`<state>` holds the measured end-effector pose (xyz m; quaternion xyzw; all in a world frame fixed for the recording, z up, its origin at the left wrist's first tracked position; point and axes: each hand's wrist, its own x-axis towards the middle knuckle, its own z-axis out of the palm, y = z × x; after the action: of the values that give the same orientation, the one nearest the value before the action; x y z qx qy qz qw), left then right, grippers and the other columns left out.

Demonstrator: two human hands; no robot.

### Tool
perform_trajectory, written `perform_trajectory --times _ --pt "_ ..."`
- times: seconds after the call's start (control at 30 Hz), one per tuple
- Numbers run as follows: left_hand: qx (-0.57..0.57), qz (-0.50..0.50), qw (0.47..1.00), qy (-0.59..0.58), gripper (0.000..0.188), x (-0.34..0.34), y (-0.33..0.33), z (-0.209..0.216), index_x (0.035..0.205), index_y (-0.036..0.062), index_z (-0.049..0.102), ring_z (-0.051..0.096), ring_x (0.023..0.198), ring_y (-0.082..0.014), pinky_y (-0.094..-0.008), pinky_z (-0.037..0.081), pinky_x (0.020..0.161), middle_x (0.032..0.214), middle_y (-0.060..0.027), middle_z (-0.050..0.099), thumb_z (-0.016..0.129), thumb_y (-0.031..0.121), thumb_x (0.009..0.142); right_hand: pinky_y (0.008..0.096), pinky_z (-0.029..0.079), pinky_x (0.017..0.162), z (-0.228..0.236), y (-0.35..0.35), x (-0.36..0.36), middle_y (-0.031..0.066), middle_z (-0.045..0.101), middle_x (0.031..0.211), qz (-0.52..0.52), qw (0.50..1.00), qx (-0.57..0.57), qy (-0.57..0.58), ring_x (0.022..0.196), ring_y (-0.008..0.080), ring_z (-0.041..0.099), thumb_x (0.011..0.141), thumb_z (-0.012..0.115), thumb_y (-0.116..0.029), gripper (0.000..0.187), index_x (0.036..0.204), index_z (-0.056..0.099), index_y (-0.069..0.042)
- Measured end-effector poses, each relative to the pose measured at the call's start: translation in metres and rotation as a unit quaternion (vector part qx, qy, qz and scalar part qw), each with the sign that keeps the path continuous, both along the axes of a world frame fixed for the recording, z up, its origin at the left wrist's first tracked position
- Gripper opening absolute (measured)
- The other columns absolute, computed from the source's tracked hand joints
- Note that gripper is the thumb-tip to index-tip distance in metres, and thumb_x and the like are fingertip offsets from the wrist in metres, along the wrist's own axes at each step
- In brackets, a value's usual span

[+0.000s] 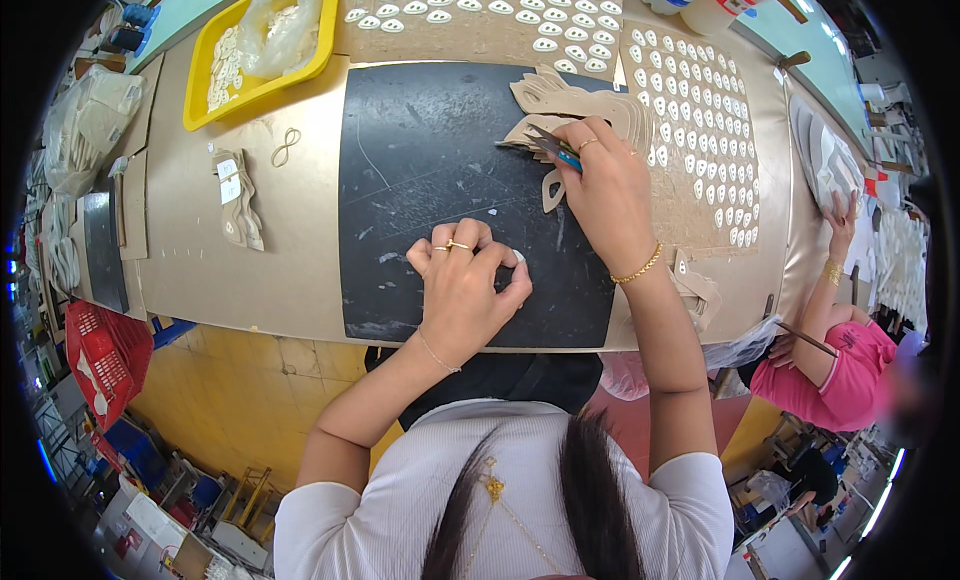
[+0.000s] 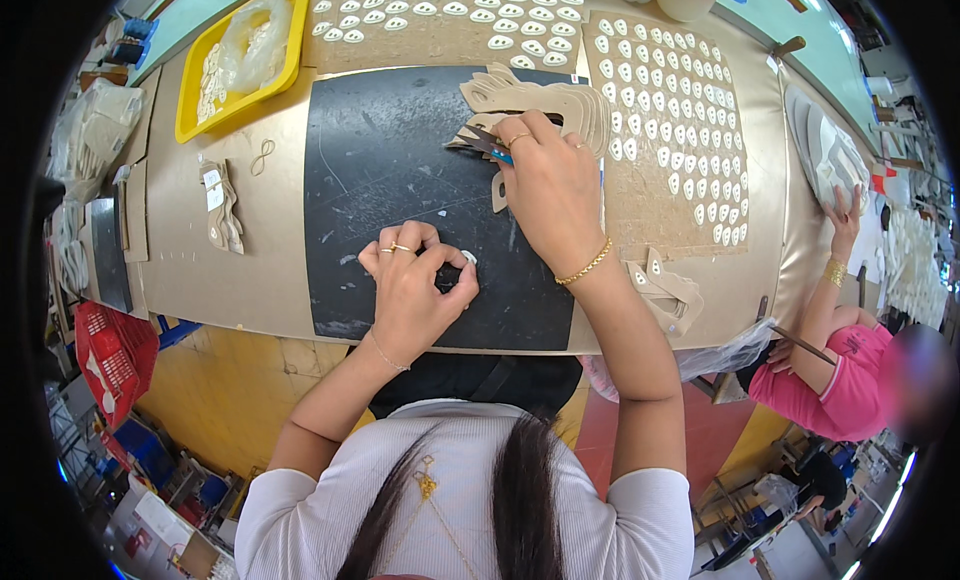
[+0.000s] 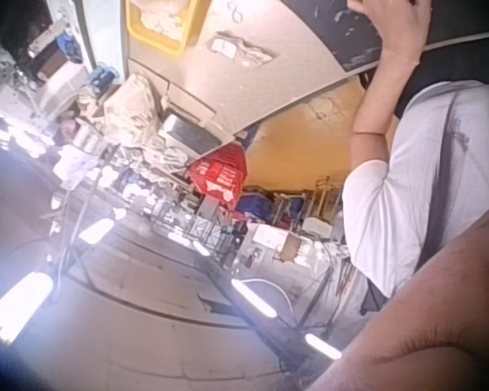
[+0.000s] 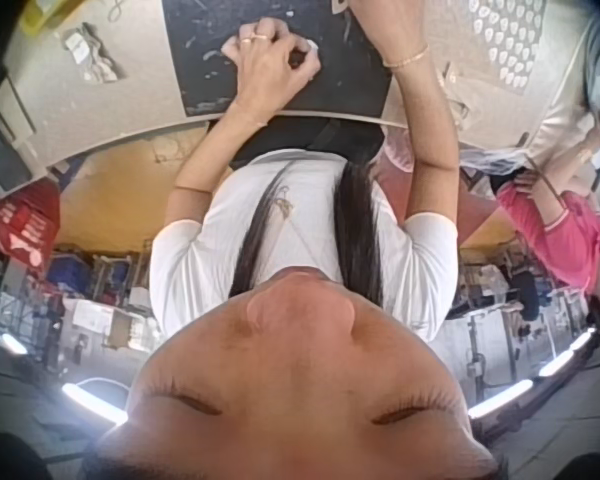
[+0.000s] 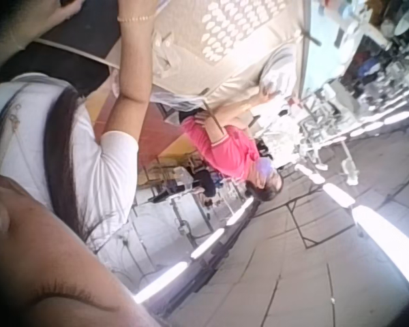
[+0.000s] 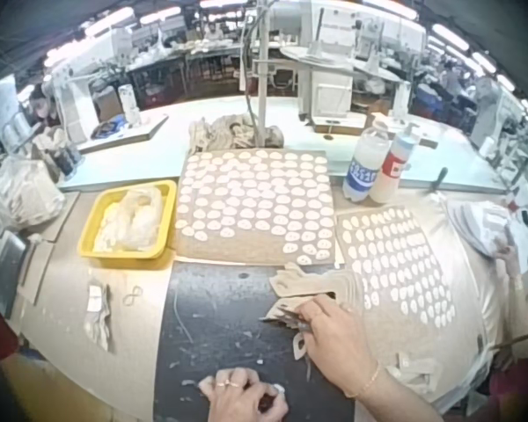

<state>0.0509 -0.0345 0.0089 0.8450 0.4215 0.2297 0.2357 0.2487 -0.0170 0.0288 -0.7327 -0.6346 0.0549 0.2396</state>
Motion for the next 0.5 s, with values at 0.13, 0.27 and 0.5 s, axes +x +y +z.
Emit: perform_trajectory --times 0.13,0.27,0.5 --pt "0.006 0.012 1.0 0.018 0.015 0.003 -0.001 0.002 0.071 0.0121 0.066 0.05 0.096 -0.0239 -0.0416 0.028 0.085 0.096 -0.0027 0.054 0.081 0.016 0.07 0.0408 0.05 0.072 0.002 -0.002 -0.001 0.0086 0.067 0.096 -0.002 1.0 0.006 0.01 0.078 0.0332 0.064 0.086 0.074 -0.007 0.015 0.1 0.067 -0.006" --pt "-0.003 0.009 1.0 0.027 0.022 0.004 0.0 0.003 0.085 0.0106 0.064 0.05 0.098 -0.0256 -0.0427 0.029 0.086 0.099 -0.0047 0.054 0.08 0.015 0.072 0.0401 0.051 0.072 0.003 -0.004 0.002 0.0097 0.069 0.095 0.0 1.0 0.011 0.016 0.079 0.0337 0.065 0.086 0.073 -0.006 0.016 0.1 0.068 -0.005" --pt "0.001 0.03 1.0 0.01 0.045 -0.004 -0.009 0.0 0.108 0.0084 0.057 0.051 0.103 -0.0289 -0.0426 0.03 0.093 0.106 -0.0089 0.056 0.083 0.013 0.071 0.0352 0.051 0.072 0.015 -0.017 0.009 0.011 0.07 0.092 0.007 0.977 0.011 0.211 0.077 0.0252 0.066 0.091 0.072 -0.01 0.017 0.104 0.069 -0.001"
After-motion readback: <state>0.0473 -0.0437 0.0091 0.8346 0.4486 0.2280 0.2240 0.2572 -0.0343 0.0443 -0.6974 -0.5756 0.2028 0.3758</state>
